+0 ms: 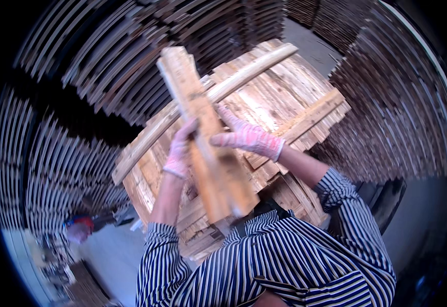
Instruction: The person lifts stacks of wooden planks from a pile and places them onto a metal rack. They repeatedly pick up bundles of wood, carry them a short distance, and arrange them vertically on the rack.
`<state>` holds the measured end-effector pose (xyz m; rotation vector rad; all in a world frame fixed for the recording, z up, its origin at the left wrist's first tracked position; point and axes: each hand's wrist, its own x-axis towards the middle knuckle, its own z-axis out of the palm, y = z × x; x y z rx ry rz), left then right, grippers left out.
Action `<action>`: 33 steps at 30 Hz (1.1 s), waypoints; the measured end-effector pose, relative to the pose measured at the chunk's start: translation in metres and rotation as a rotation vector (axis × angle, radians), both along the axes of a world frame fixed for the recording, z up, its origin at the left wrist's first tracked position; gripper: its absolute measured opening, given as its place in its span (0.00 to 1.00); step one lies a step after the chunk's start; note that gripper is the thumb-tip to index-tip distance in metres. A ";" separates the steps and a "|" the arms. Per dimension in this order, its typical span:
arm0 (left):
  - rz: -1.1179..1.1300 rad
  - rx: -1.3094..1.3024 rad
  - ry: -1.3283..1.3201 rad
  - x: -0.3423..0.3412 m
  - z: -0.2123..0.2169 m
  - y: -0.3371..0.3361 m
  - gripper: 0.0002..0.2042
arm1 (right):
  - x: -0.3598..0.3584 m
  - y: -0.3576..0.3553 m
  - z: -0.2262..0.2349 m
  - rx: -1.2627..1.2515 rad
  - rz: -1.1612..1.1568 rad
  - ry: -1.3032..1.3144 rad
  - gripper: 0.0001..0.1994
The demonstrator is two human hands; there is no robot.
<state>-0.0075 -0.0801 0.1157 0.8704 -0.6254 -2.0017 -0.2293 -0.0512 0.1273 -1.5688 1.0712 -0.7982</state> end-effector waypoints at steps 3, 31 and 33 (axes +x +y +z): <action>0.161 0.017 0.126 -0.065 0.002 0.007 0.23 | 0.008 -0.012 -0.016 0.039 -0.089 0.111 0.72; -0.446 -0.574 -1.711 0.026 -0.055 0.195 0.38 | -0.181 -0.032 -0.040 -0.059 -0.350 0.790 0.57; -0.424 -0.604 -1.686 0.017 -0.056 0.188 0.38 | -0.224 -0.042 -0.065 -0.205 -0.402 0.822 0.59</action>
